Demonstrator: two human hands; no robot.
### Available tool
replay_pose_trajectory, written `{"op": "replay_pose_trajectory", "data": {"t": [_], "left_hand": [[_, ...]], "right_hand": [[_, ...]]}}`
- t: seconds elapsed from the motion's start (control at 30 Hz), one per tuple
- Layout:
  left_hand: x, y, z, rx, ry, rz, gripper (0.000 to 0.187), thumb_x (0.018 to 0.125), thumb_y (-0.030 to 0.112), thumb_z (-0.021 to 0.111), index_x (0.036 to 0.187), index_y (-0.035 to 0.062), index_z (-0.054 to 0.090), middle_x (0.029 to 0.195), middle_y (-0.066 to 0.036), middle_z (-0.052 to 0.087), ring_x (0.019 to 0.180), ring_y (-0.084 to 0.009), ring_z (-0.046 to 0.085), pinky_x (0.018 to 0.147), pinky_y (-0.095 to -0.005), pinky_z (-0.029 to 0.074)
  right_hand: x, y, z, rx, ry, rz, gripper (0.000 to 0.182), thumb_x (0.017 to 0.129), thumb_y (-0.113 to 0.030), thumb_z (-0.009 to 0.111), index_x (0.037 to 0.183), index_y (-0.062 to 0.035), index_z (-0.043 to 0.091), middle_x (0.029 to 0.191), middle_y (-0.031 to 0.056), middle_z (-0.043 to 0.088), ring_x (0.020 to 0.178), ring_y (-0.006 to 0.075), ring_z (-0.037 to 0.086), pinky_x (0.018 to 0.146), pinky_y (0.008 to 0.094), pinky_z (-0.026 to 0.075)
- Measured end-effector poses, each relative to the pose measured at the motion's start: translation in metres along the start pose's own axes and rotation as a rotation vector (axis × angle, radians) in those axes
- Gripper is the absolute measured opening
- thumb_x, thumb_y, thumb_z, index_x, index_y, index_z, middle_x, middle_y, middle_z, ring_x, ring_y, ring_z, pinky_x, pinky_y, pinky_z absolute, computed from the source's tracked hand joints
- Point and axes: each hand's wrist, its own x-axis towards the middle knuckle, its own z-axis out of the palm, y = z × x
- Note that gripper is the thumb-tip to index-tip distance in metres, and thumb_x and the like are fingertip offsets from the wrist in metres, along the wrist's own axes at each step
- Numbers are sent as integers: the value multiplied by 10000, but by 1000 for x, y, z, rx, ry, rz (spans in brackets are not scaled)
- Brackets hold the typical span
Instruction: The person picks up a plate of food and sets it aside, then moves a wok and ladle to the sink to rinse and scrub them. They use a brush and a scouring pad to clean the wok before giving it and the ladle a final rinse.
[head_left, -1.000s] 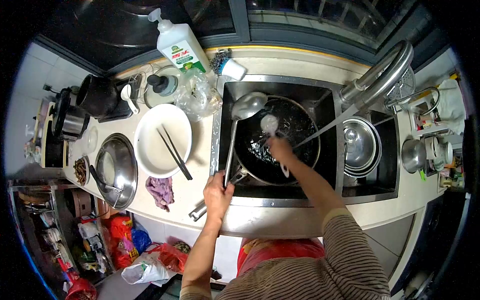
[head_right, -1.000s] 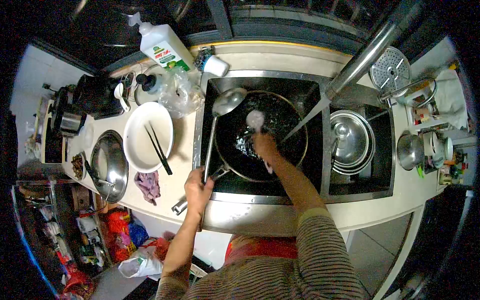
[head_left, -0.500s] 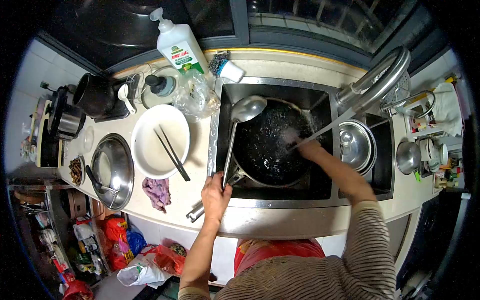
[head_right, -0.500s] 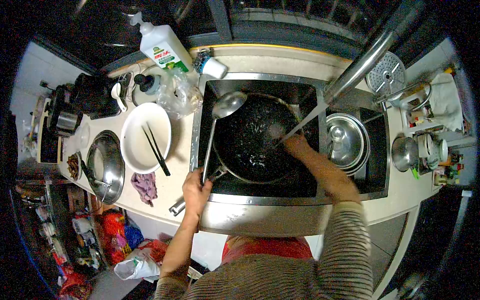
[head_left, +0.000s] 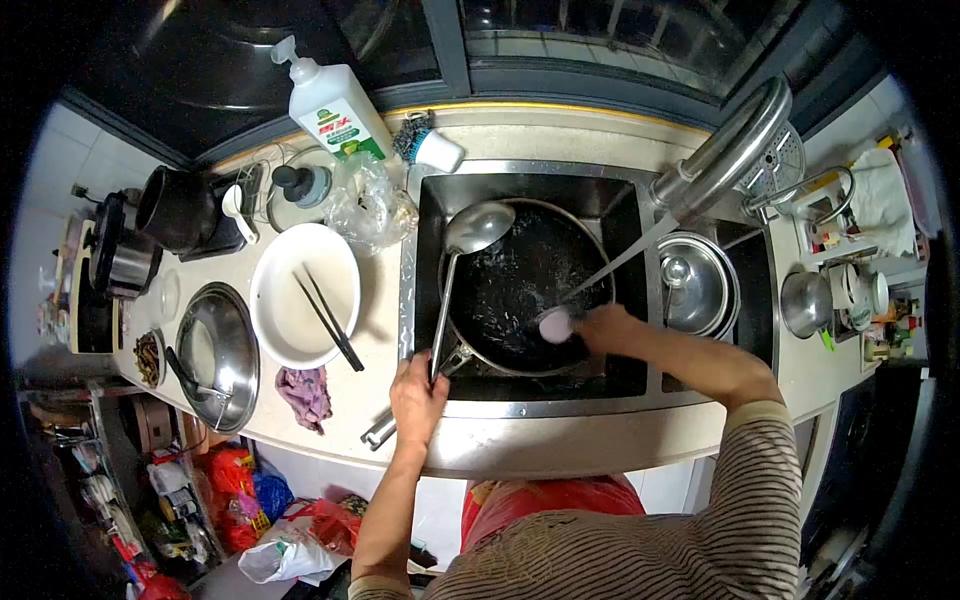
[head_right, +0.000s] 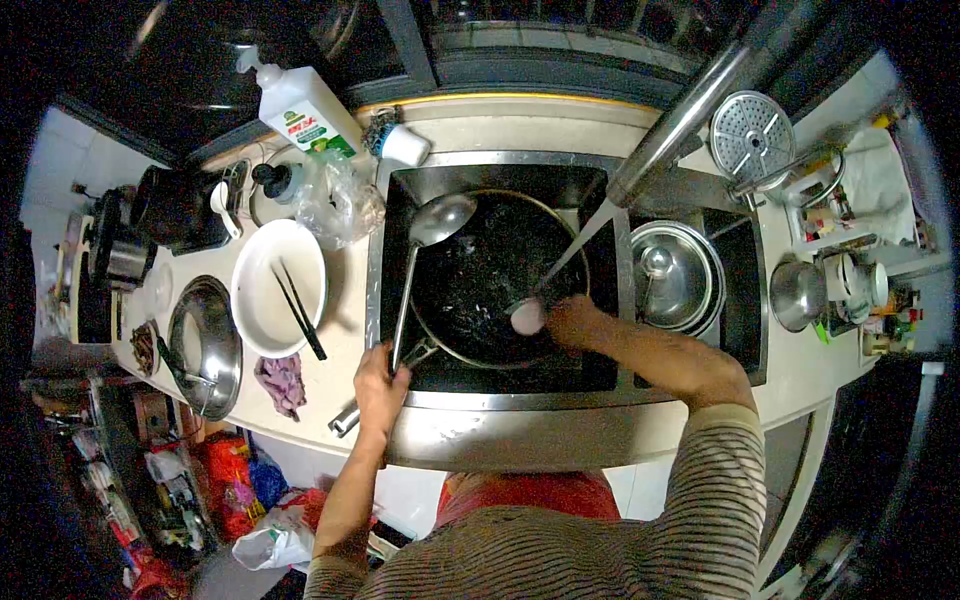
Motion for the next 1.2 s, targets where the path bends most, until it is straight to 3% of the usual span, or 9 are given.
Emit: {"op": "replay_pose_trajectory", "data": {"t": [0.1,0.27,0.47,0.57,0.63,0.7,0.83,1.07,1.2], "left_hand": [[0,0,1,28,7,34,307,635,9,594,937,-24,546,775,-192,552,690,-343,553,653,-395,451],[3,4,0,8,-45,-37,299,642,16,593,932,-18,530,803,-201,545,728,-359,544,675,-404,442],[3,2,5,54,18,36,312,626,2,588,934,-16,546,738,-193,549,677,-343,548,642,-400,444],[4,4,4,50,11,38,311,623,2,591,931,-13,546,744,-191,550,685,-344,547,645,-400,443],[2,3,3,75,-26,26,310,622,3,593,928,-14,546,745,-187,549,690,-344,546,646,-400,442],[1,3,3,54,-11,41,309,621,4,596,925,-16,544,739,-185,546,688,-344,546,642,-397,442],[1,8,1,17,-26,-13,307,620,6,598,921,-18,544,724,-182,539,683,-339,547,630,-390,441],[3,0,9,32,42,24,294,621,2,588,911,-4,541,719,-188,539,658,-345,548,614,-397,442],[4,1,10,69,18,25,301,620,4,594,916,-3,538,724,-185,540,657,-342,547,620,-404,439]], "right_hand": [[41,23,19,-66,561,154,413,778,-120,472,1183,-40,441,793,127,613,688,284,603,555,416,469],[114,3,0,557,393,500,409,829,-171,445,1208,-22,405,774,156,605,679,269,594,549,404,465],[66,-83,-39,1172,238,159,357,872,-271,421,1189,-111,449,809,206,591,473,237,545,434,377,464],[20,-67,-40,1140,-10,78,366,884,-306,390,1241,-237,429,878,146,606,612,243,601,518,350,495],[32,-28,24,584,137,-262,346,874,-287,403,1209,-229,461,900,112,612,713,259,616,604,376,507],[-16,-5,-32,192,-169,-43,256,838,-208,438,1048,-159,575,910,86,621,876,248,595,705,422,476],[6,39,-26,-306,87,185,167,778,-140,494,868,-80,621,860,107,626,811,215,605,557,349,477],[122,11,-11,382,579,572,207,794,-113,449,921,-11,576,723,162,614,653,288,616,558,385,492],[89,-28,-19,472,457,284,228,781,-119,422,901,-40,600,746,183,615,699,326,613,627,420,492]]}}
